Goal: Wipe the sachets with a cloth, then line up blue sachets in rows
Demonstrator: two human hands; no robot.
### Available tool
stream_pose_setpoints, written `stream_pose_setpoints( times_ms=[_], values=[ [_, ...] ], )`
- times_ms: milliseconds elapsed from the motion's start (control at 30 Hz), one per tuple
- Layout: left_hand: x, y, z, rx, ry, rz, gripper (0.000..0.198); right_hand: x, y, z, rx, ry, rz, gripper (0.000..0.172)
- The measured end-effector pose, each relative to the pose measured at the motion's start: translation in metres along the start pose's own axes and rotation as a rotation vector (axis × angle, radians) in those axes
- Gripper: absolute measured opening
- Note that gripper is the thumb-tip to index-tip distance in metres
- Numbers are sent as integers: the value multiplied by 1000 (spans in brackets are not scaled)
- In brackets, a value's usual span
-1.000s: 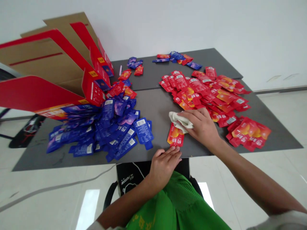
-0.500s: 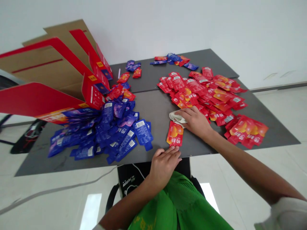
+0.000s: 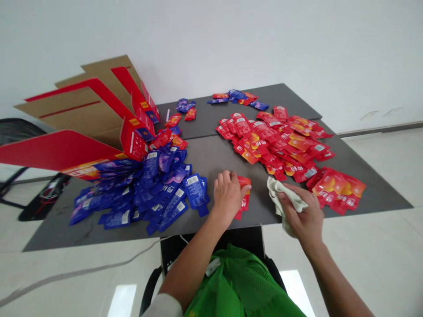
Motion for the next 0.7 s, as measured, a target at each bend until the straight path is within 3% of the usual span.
stream_pose_setpoints(
  times_ms=[133,267,400,533,600,700],
  values=[
    [-6,12,16,-149,-30,-103,64,9,0,-6,35,122,29,33],
    [-13,14,29,-230,-43,-368,62,12,2,-6,37,129,25,32],
    [-10,-11,32,-128,-65,-626,36,12,3,-6,45,110,22,32],
    [-4,-52,18,0,120,-748,14,12,3,-6,40,135,19,32],
    [-5,-65,5,-9,205,-656,12,12,3,-6,36,146,27,32],
    [-11,-67,-18,-134,307,-502,15,13,3,-7,28,159,39,33]
  ],
)
Point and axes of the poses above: each hand's wrist, its own z-axis towards the middle knuckle, its own y-axis out of the palm, x = y × z, the point moved 2 cm from there along z, towards the middle knuckle, and after that the axes turned 7 degrees about x, right-handed, at the moved point
